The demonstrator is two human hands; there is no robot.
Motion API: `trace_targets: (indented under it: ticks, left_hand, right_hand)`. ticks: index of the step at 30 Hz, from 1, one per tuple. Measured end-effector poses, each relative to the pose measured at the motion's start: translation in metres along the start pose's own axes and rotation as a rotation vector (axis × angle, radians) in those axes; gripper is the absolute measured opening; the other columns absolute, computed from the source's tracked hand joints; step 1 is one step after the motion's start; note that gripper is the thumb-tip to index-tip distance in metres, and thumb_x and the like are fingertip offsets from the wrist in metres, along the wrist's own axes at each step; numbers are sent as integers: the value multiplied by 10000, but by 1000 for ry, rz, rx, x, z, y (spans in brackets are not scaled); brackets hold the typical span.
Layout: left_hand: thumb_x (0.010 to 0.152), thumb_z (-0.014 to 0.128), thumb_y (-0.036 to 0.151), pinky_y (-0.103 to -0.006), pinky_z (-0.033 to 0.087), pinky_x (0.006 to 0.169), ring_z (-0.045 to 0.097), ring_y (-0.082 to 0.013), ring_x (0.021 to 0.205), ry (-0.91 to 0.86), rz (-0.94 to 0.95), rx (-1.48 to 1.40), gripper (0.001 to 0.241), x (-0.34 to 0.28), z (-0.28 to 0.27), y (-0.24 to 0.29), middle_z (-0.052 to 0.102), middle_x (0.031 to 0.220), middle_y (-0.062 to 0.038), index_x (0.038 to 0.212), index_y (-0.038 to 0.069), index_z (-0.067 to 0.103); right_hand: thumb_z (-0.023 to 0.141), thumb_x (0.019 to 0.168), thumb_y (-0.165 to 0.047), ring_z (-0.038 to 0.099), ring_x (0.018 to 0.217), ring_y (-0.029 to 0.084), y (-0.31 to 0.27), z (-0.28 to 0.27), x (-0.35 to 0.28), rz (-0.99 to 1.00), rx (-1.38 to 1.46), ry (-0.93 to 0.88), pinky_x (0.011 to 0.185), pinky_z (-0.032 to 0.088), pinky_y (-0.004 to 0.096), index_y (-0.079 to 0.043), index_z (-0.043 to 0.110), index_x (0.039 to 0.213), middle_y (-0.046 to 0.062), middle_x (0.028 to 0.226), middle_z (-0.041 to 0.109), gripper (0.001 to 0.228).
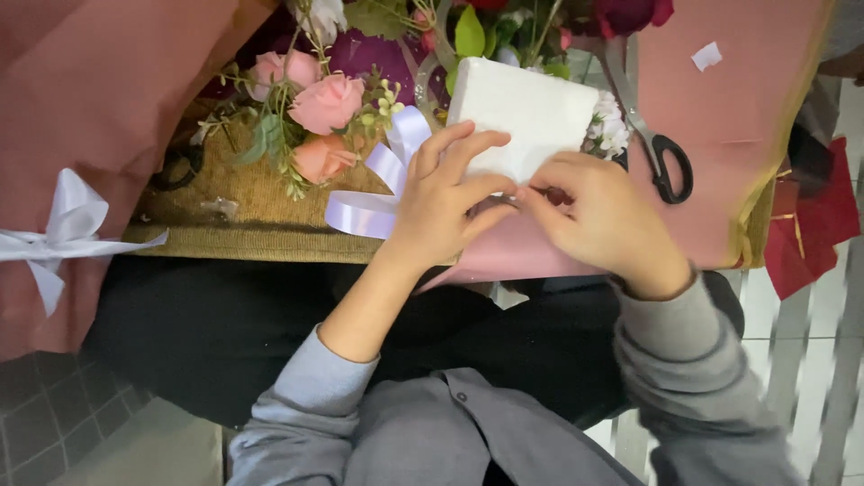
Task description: Preparing and cutting wrapping paper to assemble a flower bouquet around a floral foam base.
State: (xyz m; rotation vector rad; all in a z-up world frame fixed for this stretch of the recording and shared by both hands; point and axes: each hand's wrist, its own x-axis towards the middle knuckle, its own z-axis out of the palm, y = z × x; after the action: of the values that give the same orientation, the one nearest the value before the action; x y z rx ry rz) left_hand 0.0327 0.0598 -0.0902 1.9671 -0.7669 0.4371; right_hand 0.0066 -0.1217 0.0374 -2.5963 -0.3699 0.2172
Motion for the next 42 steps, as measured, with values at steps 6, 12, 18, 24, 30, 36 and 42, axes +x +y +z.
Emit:
trace_targets:
  ticks: [6, 12, 18, 24, 30, 36, 42]
  left_hand:
    - [936, 764, 447, -466, 302, 1136, 341, -288, 1408, -26, -10, 15, 166, 0, 2, 0, 486, 1441, 70, 1024, 306, 764]
    - [919, 764, 400, -506, 230, 1165, 280, -299, 1440, -133, -72, -127, 190, 4, -9, 5, 458, 1431, 60, 1053, 268, 741]
    - [993, 682, 322, -508, 250, 1127, 315, -283, 1399, -81, -84, -75, 108, 5, -5, 6, 504, 1347, 63, 956, 240, 741]
    - [900, 734, 238, -491, 290, 1135, 374, -277, 1366, -31, -150, -71, 98, 12, -13, 20, 557, 1311, 29, 854, 170, 786]
    - [875, 743, 210, -490, 320, 1113, 400, -288, 1339, -24, -139, -61, 64, 10, -11, 16, 549, 1288, 48, 869, 160, 783]
    - [842, 752, 184, -503, 321, 1079, 395, -280, 1318, -8, -144, -22, 45, 12, -12, 20, 545, 1258, 41, 819, 152, 773]
    - [828, 748, 161, -502, 305, 1056, 387, -280, 1316, 13, -120, 14, 29, 10, -7, 17, 541, 1258, 37, 837, 156, 775]
  right_hand:
    - [651, 929, -97, 678, 750, 353, 6, -12, 10, 106, 52, -133, 667, 546, 474, 8, 718, 840, 201, 773, 687, 153]
    - [660, 951, -139, 698, 756, 289, 0, -19, 14, 149, 19, -200, 661, 555, 389, -47, 718, 787, 129, 710, 688, 197]
    - [675, 923, -182, 725, 836, 293, 6, -24, 19, 256, -8, -295, 709, 577, 448, -49, 772, 871, 149, 825, 756, 173]
    - [703, 824, -266, 564, 540, 225, -9, -30, 49, 398, -332, -462, 582, 480, 335, -112, 815, 842, 45, 645, 717, 191]
    - [656, 815, -220, 505, 539, 286, -4, -20, 50, 257, -364, -449, 587, 460, 375, -62, 734, 697, 86, 578, 649, 211]
    - [674, 772, -168, 550, 481, 314, 4, -14, 46, 72, -391, -336, 554, 484, 381, -34, 767, 744, 120, 608, 683, 165]
    - [683, 803, -210, 563, 542, 340, -3, -11, 48, 146, -389, -351, 601, 494, 404, -47, 742, 708, 119, 602, 664, 198]
